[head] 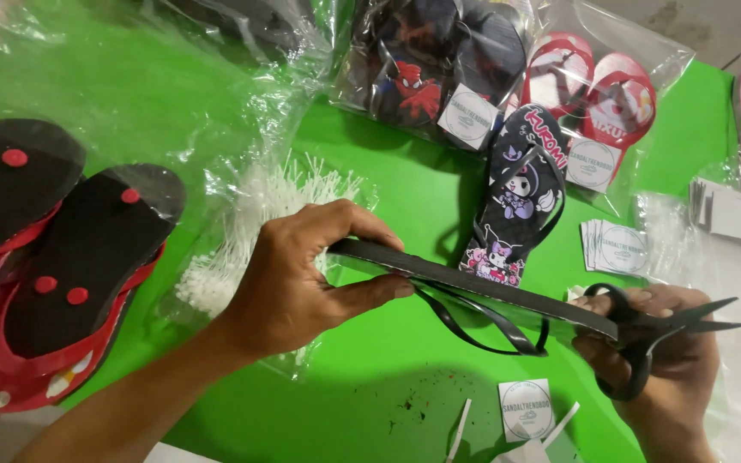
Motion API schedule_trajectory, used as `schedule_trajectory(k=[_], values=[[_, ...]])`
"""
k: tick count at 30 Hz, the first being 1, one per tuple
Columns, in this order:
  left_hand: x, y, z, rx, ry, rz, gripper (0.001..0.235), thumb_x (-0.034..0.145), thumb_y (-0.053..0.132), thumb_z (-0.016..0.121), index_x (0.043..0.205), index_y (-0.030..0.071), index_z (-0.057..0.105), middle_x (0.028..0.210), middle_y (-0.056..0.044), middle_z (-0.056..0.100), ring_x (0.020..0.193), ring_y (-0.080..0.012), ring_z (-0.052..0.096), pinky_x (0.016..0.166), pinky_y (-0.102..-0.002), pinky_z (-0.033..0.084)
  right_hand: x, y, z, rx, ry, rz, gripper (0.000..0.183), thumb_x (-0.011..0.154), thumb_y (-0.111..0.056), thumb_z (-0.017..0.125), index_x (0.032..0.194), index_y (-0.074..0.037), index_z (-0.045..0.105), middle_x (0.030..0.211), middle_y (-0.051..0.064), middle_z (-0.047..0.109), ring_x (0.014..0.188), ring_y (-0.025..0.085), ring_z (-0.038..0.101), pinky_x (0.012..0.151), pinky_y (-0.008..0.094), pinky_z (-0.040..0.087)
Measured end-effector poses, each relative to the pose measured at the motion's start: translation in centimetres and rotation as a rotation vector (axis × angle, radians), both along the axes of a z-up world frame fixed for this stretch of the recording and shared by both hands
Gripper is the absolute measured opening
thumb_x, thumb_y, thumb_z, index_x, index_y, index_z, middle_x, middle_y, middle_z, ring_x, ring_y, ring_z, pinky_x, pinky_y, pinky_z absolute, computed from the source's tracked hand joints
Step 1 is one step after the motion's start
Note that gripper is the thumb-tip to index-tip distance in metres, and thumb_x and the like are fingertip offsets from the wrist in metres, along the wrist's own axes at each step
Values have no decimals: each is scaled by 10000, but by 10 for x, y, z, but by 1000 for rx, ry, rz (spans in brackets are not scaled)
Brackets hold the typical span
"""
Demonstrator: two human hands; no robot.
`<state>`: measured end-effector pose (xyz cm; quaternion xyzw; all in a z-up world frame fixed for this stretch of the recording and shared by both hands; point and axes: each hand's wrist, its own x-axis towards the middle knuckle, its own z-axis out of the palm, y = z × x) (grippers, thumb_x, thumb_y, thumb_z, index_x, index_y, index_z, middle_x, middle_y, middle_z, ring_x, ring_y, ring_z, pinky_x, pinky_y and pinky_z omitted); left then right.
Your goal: Trimming excess material from the soles and straps of sandals using scissors as part of a finishing process.
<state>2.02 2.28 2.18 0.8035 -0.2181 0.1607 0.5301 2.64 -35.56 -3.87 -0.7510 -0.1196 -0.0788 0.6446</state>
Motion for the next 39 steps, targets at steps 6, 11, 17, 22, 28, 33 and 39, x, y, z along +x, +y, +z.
schedule_trajectory(k=[6, 11, 17, 22, 28, 33, 39], values=[[-3, -1, 0, -40, -23, -15, 245, 848, 168, 847, 1005, 92, 675, 939, -51, 745, 841, -170, 723, 766, -297, 596, -1, 6, 3, 20, 20, -3, 554, 739, -99, 795, 1185, -180, 476, 1111, 58, 668, 1027, 180, 714, 1000, 347, 644], [-4, -2, 3, -4, -66, 2, 231, 869, 171, 843, 1018, 118, 675, 960, -23, 741, 888, -178, 715, 829, -323, 538, -2, 8, 2, -35, 5, -46, 594, 729, -65, 800, 1187, -150, 431, 1059, 85, 660, 988, 206, 715, 1002, 377, 655], [-6, -4, -1, 6, -109, -12, 262, 885, 33, 807, 1076, 130, 656, 1058, -52, 721, 1010, -221, 708, 955, -370, 516, 3, 9, 8, 67, -79, 167, 605, 717, -9, 793, 1202, -137, 456, 1021, 152, 664, 1042, 279, 722, 1115, 464, 636], [-4, -4, -1, 5, -169, -41, 272, 861, -38, 765, 1060, 105, 646, 1069, -92, 703, 1023, -249, 685, 940, -395, 499, 4, 7, 9, -134, -284, 255, 613, 736, -13, 790, 1238, -62, 442, 1154, 197, 701, 1116, 280, 756, 1126, 450, 648], [-6, -10, -1, 65, -401, -72, 112, 970, -3, 649, 961, 72, 566, 1017, -98, 661, 990, -298, 645, 1027, -507, 481, -1, 7, 5, -393, -493, 157, 467, 739, 8, 808, 1089, 18, 499, 1147, 228, 699, 1131, 325, 726, 1041, 438, 650], [-8, -10, -2, 169, -539, -15, 173, 967, -87, 607, 909, 62, 540, 940, -98, 600, 1018, -287, 677, 1010, -462, 525, -9, -4, -8, -609, -707, -16, 380, 781, -35, 919, 971, -38, 589, 1107, 180, 730, 1051, 323, 736, 999, 445, 597], [-8, -11, -5, 219, -624, 48, 176, 948, -98, 590, 914, 67, 537, 926, -92, 608, 996, -286, 672, 983, -449, 551, -18, -7, -3, -700, -773, -5, 443, 834, -41, 912, 1104, -64, 561, 1177, 195, 728, 1102, 332, 723, 1024, 465, 585]])
